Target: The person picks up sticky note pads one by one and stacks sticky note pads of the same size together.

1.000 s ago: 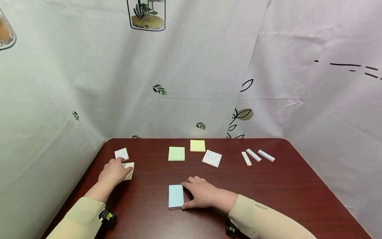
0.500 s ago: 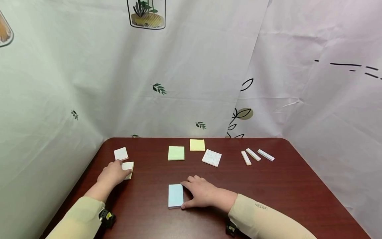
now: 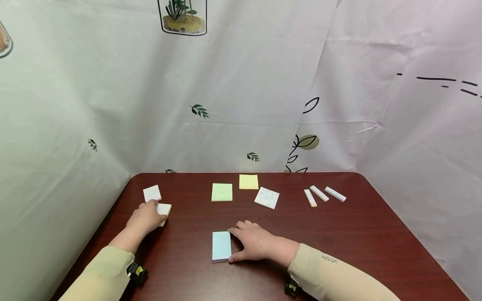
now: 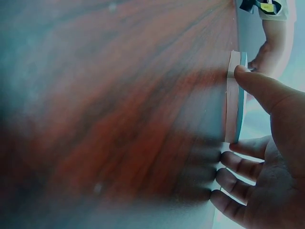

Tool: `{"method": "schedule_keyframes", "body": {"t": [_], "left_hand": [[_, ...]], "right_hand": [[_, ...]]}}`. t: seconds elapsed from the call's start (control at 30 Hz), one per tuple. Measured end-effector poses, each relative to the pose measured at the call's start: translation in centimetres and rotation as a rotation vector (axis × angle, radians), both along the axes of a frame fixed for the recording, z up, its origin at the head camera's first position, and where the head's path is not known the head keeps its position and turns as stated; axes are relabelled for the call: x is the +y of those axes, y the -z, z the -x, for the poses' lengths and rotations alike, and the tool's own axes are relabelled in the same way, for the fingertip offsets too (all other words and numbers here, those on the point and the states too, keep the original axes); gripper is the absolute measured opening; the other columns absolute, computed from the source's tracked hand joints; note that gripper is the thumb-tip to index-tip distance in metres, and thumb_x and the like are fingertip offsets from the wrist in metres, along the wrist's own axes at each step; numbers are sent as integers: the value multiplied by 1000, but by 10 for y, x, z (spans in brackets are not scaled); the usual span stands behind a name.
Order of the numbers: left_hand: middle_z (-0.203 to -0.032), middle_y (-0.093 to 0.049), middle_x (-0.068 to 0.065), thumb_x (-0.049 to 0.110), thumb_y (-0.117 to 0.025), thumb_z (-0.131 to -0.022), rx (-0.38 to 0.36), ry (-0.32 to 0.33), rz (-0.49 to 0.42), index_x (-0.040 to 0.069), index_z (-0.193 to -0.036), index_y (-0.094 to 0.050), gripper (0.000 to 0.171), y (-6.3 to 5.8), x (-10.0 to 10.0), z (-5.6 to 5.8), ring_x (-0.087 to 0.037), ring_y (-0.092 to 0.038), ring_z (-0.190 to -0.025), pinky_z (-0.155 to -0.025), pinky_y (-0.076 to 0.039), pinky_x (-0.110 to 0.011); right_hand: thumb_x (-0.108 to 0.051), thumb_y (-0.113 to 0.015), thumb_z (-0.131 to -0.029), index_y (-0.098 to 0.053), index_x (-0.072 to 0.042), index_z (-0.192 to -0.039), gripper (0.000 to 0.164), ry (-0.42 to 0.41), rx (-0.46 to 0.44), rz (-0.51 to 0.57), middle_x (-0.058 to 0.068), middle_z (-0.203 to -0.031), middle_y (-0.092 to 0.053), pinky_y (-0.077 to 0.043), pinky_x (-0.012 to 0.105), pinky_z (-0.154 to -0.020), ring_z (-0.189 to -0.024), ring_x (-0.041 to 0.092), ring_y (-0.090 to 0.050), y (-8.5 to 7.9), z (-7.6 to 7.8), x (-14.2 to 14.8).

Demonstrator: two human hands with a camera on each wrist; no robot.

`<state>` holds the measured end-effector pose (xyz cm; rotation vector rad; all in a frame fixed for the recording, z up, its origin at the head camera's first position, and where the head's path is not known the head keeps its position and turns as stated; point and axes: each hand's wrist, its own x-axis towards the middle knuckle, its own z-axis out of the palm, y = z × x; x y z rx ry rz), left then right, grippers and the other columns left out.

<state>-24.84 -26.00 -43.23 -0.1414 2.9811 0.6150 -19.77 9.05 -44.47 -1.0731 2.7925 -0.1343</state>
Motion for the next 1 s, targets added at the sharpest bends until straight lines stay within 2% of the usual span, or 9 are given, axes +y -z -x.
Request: {"method": "schedule_keyframes", "body": {"t": [0.2, 0.4, 0.53, 0.77, 0.87, 1.0], "left_hand": [[-116, -55, -37, 25, -70, -85, -6, -1, -4, -16, -134, -42, 69, 0, 1, 0, -50, -54, -96, -76, -46, -55], [-121, -52, -38, 26, -73, -85, -8, -28, -50, -11, -139, -40, 73, 0, 2, 1, -53, -51, -103, -78, -45, -58], [-125, -49, -39, 19, -66, -88, 0, -29, -68, -12, -139, -38, 67, -1, 0, 3, -54, -51, -108, -81, -45, -59], [-131, -46, -41, 5, -48, -87, -7, 28, -64, -20, -135, -39, 55, -6, -5, 6, -45, -55, -108, -87, -45, -54], [-130, -48, -42, 4, -46, -87, -15, 48, -54, -22, -133, -42, 53, -8, -7, 8, -41, -56, -103, -87, -46, -53], [-128, -51, -40, 6, -49, -88, -17, 40, -83, -21, -130, -46, 50, -9, -9, 8, -39, -55, -100, -87, -46, -51]], "right_hand": [[-66, -68, -82, -53, -16, -142, 80, -3, 3, 2, -2, -125, -55, -44, 33, -95, -108, 15, -50, -1, 0, 0], [-66, -68, -82, -53, -16, -142, 80, 0, 0, 0, -2, -125, -55, -44, 33, -96, -109, 15, -51, -1, 0, 0], [-66, -68, -82, -53, -16, -142, 80, 0, 2, 2, -2, -125, -55, -44, 33, -96, -109, 15, -51, -1, 0, 0], [-66, -68, -81, -53, -16, -141, 80, -3, 8, 4, -2, -124, -55, -43, 33, -96, -108, 15, -51, -1, 0, 0], [-66, -68, -81, -53, -16, -141, 80, -4, 7, 4, -2, -125, -55, -44, 33, -96, -109, 15, -51, -1, 0, 0], [-66, -68, -82, -53, -16, -142, 80, -5, 4, 2, -2, -125, -55, -44, 32, -96, -109, 15, -51, 0, 0, 0]]}}
